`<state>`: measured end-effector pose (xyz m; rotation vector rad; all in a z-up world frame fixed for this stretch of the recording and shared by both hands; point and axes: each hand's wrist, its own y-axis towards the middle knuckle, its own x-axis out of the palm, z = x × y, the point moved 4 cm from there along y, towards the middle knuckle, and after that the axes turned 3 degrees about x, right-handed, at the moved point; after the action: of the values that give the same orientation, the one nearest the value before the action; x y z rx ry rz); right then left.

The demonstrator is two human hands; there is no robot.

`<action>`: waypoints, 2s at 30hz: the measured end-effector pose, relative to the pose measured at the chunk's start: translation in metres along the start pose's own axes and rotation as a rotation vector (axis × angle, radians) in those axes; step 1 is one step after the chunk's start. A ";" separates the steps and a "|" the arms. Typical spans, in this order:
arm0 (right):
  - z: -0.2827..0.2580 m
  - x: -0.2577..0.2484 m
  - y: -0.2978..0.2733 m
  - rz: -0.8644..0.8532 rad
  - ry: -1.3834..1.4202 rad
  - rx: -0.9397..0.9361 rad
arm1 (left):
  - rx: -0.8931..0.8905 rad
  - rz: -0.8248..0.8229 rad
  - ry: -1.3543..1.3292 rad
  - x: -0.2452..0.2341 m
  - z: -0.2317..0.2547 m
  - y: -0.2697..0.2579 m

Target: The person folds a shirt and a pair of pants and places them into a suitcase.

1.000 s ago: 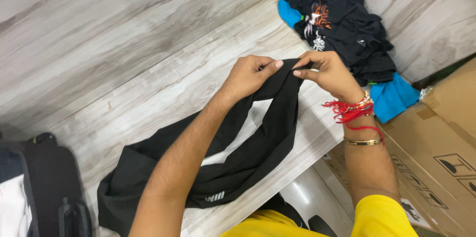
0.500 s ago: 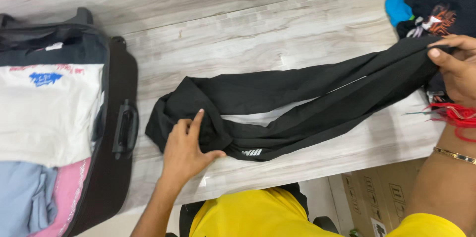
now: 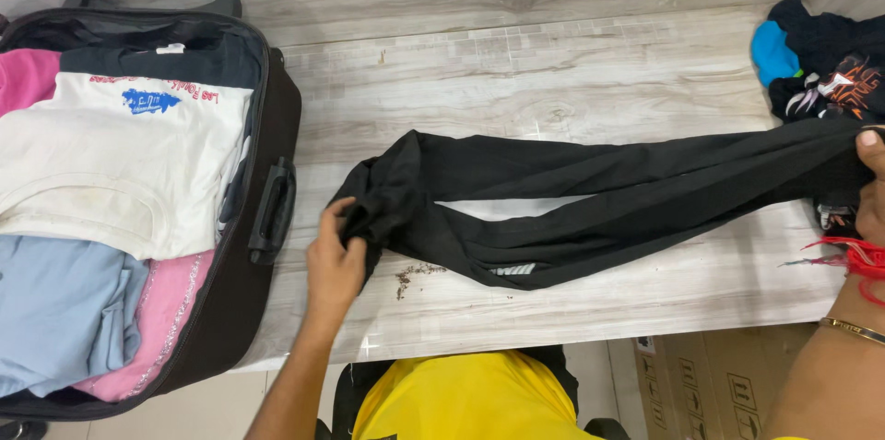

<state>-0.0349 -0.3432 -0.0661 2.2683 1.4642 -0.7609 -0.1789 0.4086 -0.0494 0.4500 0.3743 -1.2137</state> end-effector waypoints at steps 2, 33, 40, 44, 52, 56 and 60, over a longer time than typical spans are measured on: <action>0.004 -0.008 -0.006 0.028 -0.021 0.022 | -0.074 0.041 -0.108 -0.017 0.004 0.017; 0.004 -0.038 -0.020 0.523 -0.871 -0.277 | -0.002 0.009 0.726 -0.100 0.053 0.141; -0.135 0.064 -0.097 -0.112 -0.425 -0.557 | -0.030 -0.009 0.761 -0.100 0.059 0.139; -0.170 0.115 -0.142 -0.287 -0.609 -0.791 | -0.034 -0.024 0.742 -0.099 0.056 0.141; -0.081 0.074 -0.126 -0.083 -0.954 -0.498 | -0.010 -0.023 0.797 -0.105 0.043 0.141; -0.045 0.036 -0.113 -0.126 -0.543 -0.240 | 0.023 -0.025 0.836 -0.105 0.033 0.141; -0.051 -0.006 -0.120 -0.179 -0.044 -0.173 | 0.067 -0.011 0.725 -0.106 0.021 0.145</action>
<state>-0.1328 -0.2702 -0.0210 2.0015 1.6602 -0.6995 -0.0731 0.5235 0.0409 0.9479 0.9545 -1.0441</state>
